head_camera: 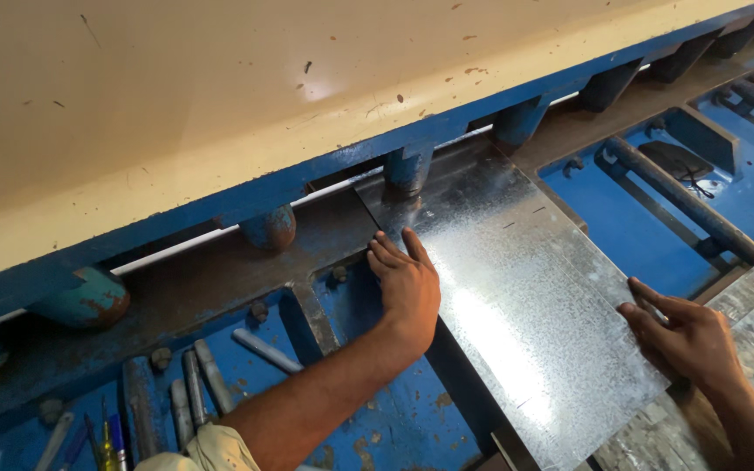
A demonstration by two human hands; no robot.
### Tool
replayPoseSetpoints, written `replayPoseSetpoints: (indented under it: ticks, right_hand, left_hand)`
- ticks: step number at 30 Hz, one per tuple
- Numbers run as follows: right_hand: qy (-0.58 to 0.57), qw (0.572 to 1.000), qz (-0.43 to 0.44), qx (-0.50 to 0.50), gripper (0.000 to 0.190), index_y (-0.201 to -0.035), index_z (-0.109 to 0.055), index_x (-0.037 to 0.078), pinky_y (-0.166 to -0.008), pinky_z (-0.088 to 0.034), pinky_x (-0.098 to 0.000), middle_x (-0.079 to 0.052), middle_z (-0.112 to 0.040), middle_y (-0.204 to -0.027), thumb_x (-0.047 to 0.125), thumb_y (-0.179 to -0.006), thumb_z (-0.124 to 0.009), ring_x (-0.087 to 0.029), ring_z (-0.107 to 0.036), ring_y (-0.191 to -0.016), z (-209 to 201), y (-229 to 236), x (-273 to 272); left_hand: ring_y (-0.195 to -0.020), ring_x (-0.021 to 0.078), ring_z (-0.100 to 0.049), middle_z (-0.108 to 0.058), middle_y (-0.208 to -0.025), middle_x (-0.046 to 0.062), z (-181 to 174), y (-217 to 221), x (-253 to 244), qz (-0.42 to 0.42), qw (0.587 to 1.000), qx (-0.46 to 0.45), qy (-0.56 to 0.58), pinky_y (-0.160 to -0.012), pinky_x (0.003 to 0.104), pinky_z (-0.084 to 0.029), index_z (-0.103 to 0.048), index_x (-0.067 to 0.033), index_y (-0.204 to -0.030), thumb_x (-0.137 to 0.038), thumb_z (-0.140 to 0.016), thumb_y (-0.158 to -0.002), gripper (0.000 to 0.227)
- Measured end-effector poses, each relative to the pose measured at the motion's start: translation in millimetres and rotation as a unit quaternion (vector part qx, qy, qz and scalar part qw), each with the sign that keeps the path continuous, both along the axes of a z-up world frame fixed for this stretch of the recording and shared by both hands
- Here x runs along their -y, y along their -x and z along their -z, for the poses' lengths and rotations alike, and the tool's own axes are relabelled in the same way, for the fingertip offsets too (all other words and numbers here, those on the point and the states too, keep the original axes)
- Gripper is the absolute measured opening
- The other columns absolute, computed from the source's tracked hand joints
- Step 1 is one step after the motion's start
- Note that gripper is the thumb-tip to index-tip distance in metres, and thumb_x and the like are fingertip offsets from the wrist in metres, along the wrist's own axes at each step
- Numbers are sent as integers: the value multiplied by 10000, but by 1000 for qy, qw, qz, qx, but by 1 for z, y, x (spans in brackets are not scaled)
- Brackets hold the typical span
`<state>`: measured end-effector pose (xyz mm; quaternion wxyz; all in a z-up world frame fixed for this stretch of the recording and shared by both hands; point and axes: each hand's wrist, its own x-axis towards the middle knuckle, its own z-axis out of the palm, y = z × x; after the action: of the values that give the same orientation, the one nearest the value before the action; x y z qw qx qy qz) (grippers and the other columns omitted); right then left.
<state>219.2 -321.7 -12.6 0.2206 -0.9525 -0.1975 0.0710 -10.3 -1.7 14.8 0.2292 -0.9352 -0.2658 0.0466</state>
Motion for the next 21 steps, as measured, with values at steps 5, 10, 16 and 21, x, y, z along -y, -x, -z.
replayPoseSetpoints:
  ticks: [5,10,16,21]
  right_hand:
    - [12,1000,5,1,678,-1443,-642,296,-605,-588,-380,-174,-811,-749,556,-819,-705,-223,-739,-534,-3,2,-4]
    - [-31,999,14,-25,669,-1429,-649,302,-550,-579,-378,-169,-818,-749,564,-815,-685,-240,-715,-494,-5,4,-5]
    - [-4,999,28,-24,656,-1432,-657,312,-548,-554,-396,-195,-778,-732,567,-828,-687,-243,-698,-496,-4,2,-4]
    - [-21,999,16,-20,650,-1411,-657,307,-575,-577,-361,-212,-805,-718,575,-820,-691,-215,-723,-495,0,-3,-4]
  left_hand:
    - [-1291,574,-477,-403,-1393,511,8,-4,-1,-9,999,33,0,-1057,538,-436,-263,174,-1507,-160,-567,-962,707]
    - [-1288,573,-479,-401,-1395,509,14,-7,0,-18,998,57,13,-1056,540,-441,-271,160,-1499,-156,-551,-962,684]
    - [-1285,568,-488,-406,-1387,513,16,-8,-3,-12,998,58,6,-1060,532,-443,-278,166,-1500,-167,-549,-967,684]
    - [-1282,571,-490,-404,-1386,520,10,-5,-4,-2,999,35,1,-1048,524,-451,-278,177,-1501,-175,-561,-964,701]
